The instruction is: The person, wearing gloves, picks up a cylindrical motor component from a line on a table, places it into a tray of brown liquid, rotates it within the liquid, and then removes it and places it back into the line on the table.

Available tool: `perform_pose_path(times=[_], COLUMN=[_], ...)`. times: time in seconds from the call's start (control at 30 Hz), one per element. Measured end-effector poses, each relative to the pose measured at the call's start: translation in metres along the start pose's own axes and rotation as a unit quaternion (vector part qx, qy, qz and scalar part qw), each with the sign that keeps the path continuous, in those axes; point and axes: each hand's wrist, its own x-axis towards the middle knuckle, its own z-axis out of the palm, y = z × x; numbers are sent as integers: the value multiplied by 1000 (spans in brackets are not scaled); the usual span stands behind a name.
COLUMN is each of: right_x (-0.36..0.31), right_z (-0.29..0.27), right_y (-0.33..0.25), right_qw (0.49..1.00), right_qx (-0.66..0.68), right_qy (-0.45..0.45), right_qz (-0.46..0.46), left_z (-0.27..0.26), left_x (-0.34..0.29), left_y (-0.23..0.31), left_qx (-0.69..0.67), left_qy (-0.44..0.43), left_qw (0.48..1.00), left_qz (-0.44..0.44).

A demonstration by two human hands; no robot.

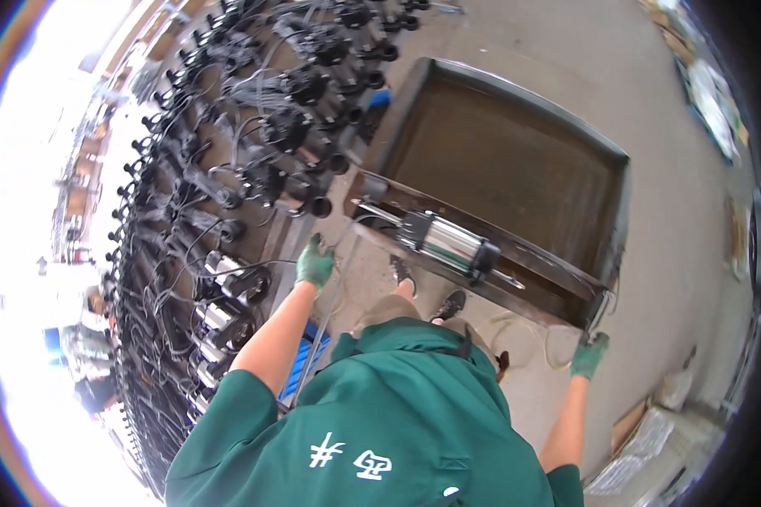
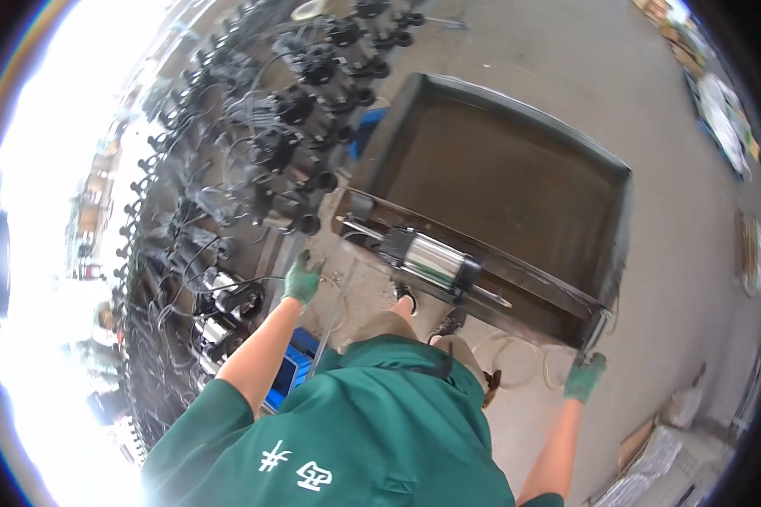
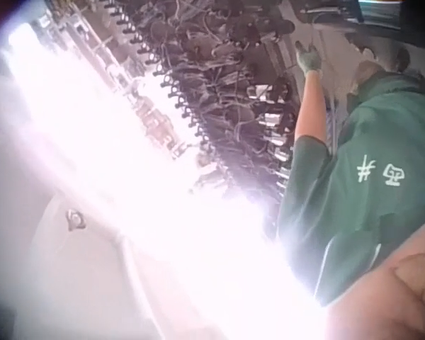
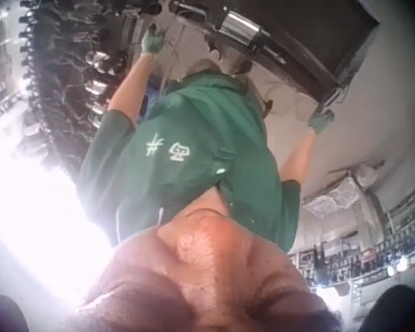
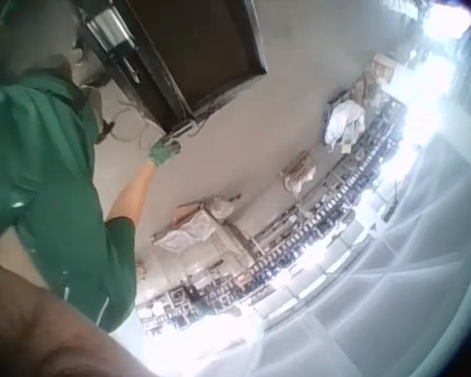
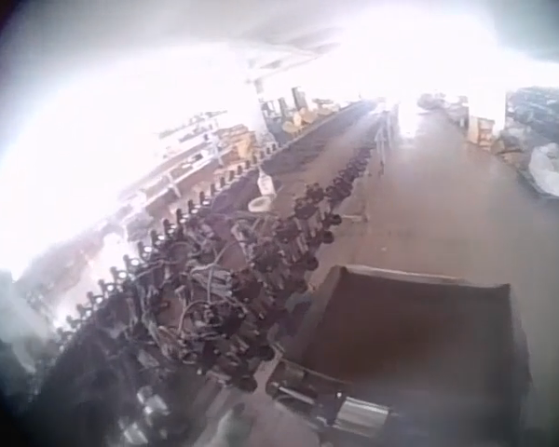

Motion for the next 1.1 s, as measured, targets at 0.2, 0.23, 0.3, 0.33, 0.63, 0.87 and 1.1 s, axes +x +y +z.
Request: perform_pose_path(times=[0.2,0.23,0.3,0.33,0.63,0.87,1.1], right_x=[44,38,28,26,74,141,203], right_z=[-72,-97,-107,-98,-67,-150,-113], right_y=[-242,-316,-412,-436,-440,-410,-424], right_qw=[978,965,941,932,891,910,940], right_qx=[114,168,221,183,125,205,-72], right_qy=[-34,-111,-191,-202,-371,-345,-284], right_qz=[-170,-168,-168,-240,-231,-107,-174], left_z=[10,1,4,-21,-262,-252,-76], left_x=[21,17,14,10,10,39,90], left_y=[50,62,54,83,219,208,247], left_qx=[60,43,31,31,141,22,39], left_qy=[-236,-268,-266,-290,-344,-246,-152], left_qw=[968,962,962,956,909,906,922], left_qz=[-64,-21,53,41,189,344,354])
